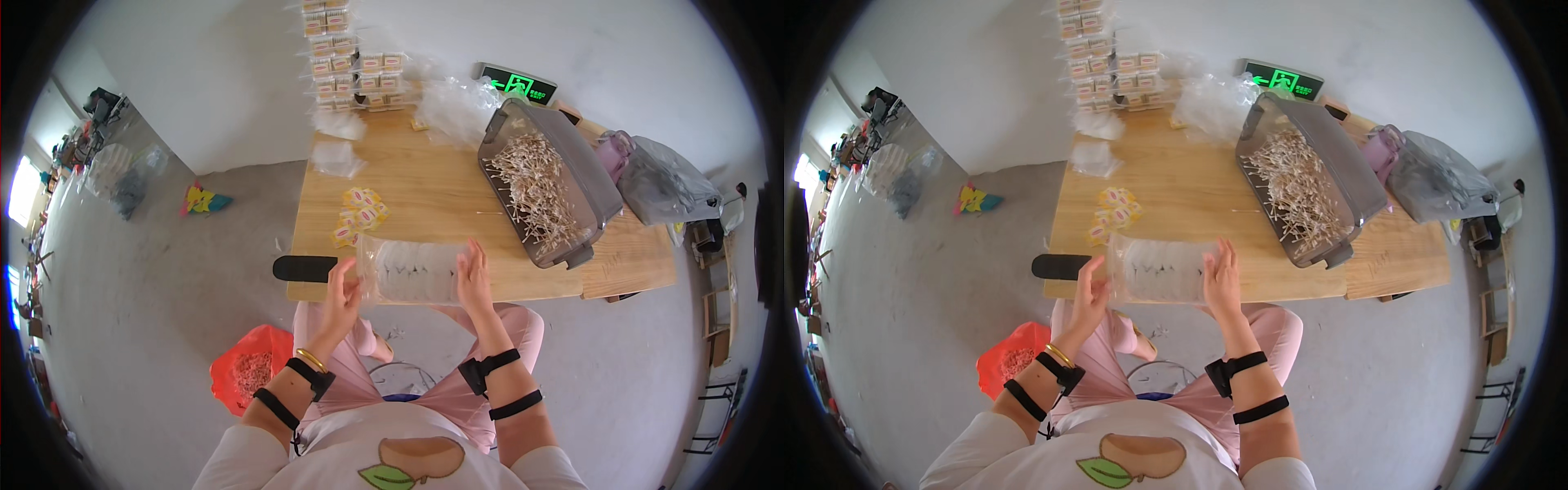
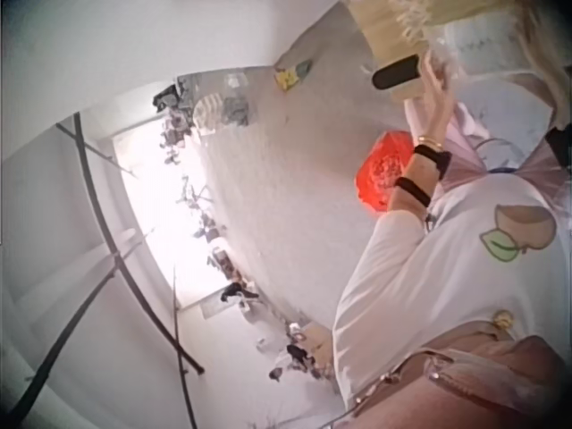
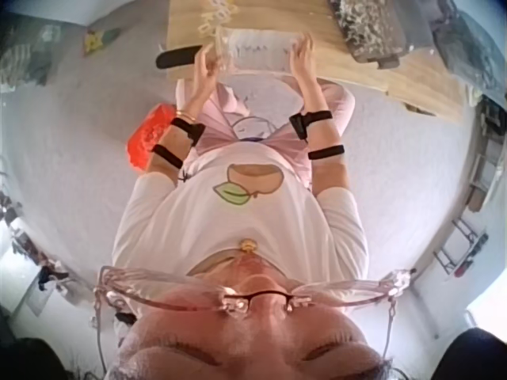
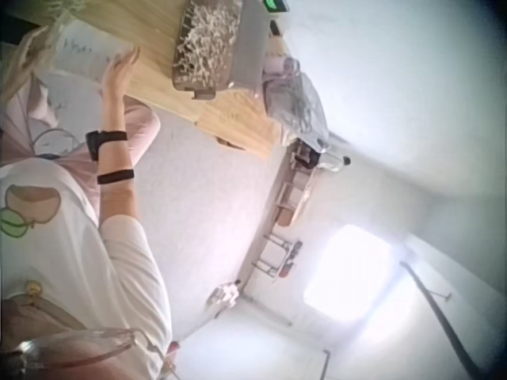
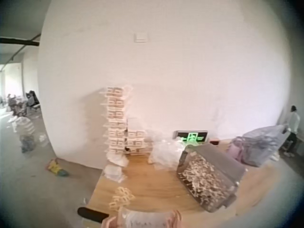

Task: Counting and packaging plastic sleeves of a manufactured commodity and arranging loose swabs on a workbench.

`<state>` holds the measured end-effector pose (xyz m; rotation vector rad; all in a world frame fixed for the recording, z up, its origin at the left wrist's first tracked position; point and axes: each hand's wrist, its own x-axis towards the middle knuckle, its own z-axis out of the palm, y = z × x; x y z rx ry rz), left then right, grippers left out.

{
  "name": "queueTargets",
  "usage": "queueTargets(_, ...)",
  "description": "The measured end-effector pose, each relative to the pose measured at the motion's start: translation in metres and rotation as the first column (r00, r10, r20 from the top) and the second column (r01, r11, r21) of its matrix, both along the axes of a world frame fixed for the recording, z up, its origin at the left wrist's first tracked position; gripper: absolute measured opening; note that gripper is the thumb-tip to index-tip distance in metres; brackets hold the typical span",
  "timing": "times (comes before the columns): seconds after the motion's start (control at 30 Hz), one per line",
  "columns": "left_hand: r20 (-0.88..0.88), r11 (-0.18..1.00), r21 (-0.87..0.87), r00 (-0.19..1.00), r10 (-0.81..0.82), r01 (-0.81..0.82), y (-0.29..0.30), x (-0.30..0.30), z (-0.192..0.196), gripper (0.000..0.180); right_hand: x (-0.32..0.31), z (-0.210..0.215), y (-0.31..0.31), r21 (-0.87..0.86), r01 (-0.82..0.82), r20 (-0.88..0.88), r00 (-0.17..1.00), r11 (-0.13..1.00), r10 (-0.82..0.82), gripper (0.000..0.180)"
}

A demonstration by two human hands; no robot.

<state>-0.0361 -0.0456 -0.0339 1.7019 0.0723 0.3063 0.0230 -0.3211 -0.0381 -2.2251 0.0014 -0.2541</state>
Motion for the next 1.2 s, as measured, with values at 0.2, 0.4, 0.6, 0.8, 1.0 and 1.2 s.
queueTargets(0.2, -0.445, 0.877, -0.476, 0.879, -0.174, -0.068, 0.01, 0.028, -0.012, 0.041, 0.0, -0.005, -0.001, 0.174, 0.067, -0.137, 0.99, 0.982, -0.043, 0.057)
queueTargets(0.4, -0.384, 0.975, -0.091, 0.896, -0.223, 0.203, -0.003, 0.043, 0.001, 0.054, 0.001, -0.034, -0.007, 0.072, 0.093, -0.051, 0.995, 0.993, -0.089, 0.061)
queueTargets(0.6, -0.425, 0.962, 0.115, 0.888, -0.177, 0.246, 0.003, 0.059, -0.013, 0.056, -0.015, 0.004, 0.028, -0.145, 0.13, -0.157, 0.976, 0.981, -0.152, 0.066)
queueTargets(0.8, -0.304, 0.945, 0.281, 0.95, -0.076, 0.166, -0.015, 0.053, -0.01, 0.055, -0.019, 0.019, 0.035, -0.465, 0.096, -0.065, 0.988, 0.88, -0.142, 0.07)
queueTargets(1.0, -0.266, 0.981, 0.189, 0.964, -0.002, 0.054, -0.023, 0.047, -0.014, 0.053, -0.011, 0.019, 0.03, -0.582, 0.057, 0.055, 0.998, 0.811, -0.03, 0.075)
queueTargets(1.2, -0.259, 0.992, 0.103, 0.965, -0.042, 0.07, -0.028, 0.041, -0.012, 0.055, -0.032, 0.02, 0.055, -0.648, -0.142, -0.021, 0.985, 0.748, 0.169, 0.077)
